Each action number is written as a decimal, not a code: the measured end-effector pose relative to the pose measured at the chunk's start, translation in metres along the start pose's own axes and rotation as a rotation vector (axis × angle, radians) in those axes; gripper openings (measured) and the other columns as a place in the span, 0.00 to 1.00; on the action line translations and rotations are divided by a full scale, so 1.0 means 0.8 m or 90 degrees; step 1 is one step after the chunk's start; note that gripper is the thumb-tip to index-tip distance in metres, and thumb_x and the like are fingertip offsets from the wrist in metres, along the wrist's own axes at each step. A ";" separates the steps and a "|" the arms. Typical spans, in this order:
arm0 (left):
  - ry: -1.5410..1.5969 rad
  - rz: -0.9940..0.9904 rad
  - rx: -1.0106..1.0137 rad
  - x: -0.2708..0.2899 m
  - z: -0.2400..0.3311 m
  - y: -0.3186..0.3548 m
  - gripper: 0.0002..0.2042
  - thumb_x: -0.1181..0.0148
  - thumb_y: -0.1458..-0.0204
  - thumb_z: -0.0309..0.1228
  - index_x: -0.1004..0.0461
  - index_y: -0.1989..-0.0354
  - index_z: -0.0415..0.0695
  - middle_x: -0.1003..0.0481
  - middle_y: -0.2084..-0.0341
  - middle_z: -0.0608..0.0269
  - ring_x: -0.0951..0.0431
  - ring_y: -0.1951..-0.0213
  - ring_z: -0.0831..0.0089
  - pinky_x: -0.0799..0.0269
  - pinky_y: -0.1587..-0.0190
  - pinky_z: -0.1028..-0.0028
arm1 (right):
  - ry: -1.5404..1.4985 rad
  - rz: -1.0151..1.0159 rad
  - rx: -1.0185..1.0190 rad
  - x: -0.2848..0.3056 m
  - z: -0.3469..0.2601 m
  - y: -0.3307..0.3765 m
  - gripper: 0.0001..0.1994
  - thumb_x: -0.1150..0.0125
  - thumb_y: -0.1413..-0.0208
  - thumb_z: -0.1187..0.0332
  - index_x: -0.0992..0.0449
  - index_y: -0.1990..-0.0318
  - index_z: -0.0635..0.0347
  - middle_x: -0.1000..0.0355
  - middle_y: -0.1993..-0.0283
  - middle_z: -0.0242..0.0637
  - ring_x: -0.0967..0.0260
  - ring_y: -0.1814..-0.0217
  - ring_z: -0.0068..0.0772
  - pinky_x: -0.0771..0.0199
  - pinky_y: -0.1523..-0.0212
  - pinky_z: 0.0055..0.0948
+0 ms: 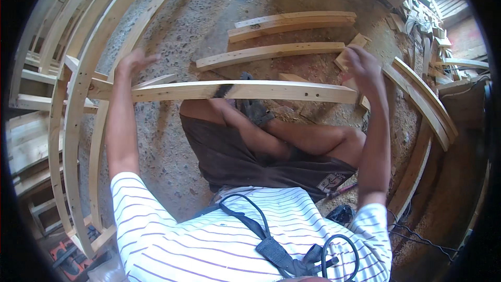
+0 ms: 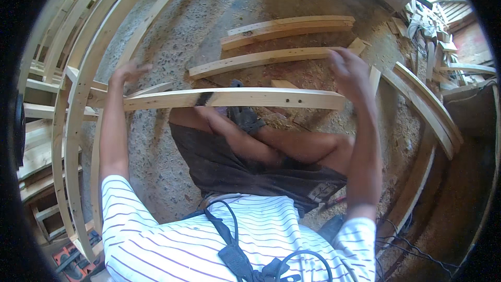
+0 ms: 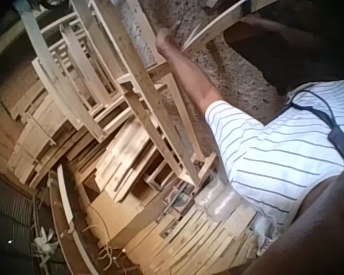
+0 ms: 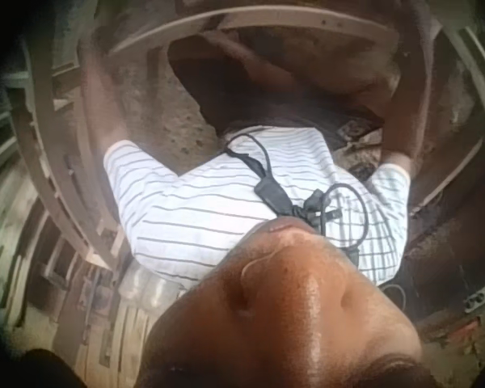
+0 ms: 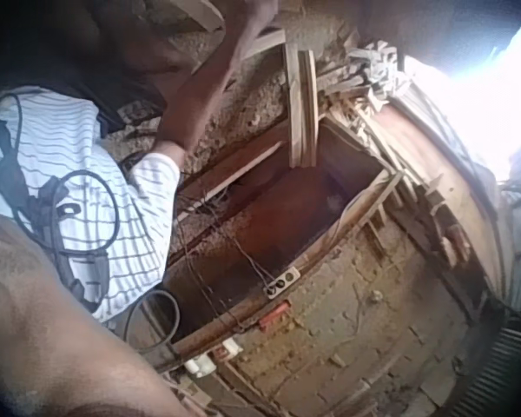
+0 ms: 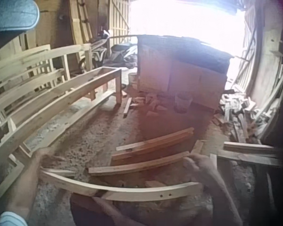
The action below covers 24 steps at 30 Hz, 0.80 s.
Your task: Assembling wooden frame pieces by applying glue, pre-drilling holes, and hammering in nails while sitting on the workshop floor.
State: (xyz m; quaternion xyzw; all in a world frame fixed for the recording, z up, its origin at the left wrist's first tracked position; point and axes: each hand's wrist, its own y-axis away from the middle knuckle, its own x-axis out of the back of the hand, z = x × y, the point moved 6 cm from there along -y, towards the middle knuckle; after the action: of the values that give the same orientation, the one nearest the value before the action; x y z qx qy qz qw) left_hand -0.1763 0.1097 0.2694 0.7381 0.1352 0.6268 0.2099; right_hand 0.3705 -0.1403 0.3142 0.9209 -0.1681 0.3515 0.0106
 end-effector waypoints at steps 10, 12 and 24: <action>0.075 -0.087 -0.025 -0.048 -0.058 0.002 0.33 0.36 0.54 0.54 0.20 0.52 0.33 0.18 0.56 0.44 0.17 0.56 0.52 0.24 0.52 0.62 | 0.391 -0.556 -0.234 -0.172 0.062 0.020 0.46 0.43 0.43 0.38 0.47 0.28 0.64 0.26 0.45 0.63 0.24 0.45 0.55 0.26 0.44 0.42; 0.125 -0.031 -0.071 -0.019 -0.036 0.021 0.34 0.34 0.55 0.50 0.23 0.47 0.32 0.19 0.56 0.38 0.17 0.54 0.52 0.24 0.51 0.62 | 0.338 -0.430 -0.188 -0.133 0.063 0.032 0.49 0.39 0.42 0.45 0.58 0.24 0.64 0.28 0.43 0.66 0.25 0.43 0.56 0.28 0.40 0.42; 0.646 0.750 -0.238 -0.028 0.049 0.078 0.44 0.21 0.56 0.38 0.46 0.37 0.34 0.35 0.46 0.44 0.29 0.44 0.54 0.32 0.40 0.60 | 0.036 0.249 -0.092 -0.014 0.112 -0.047 0.51 0.20 0.57 0.51 0.45 0.34 0.73 0.32 0.39 0.60 0.32 0.35 0.51 0.28 0.39 0.43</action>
State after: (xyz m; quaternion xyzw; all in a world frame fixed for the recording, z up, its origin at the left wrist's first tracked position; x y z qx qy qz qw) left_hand -0.1458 0.0392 0.2745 0.2658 -0.3052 0.9062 -0.1226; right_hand 0.4321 -0.1137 0.2434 0.8572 -0.3681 0.3599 0.0131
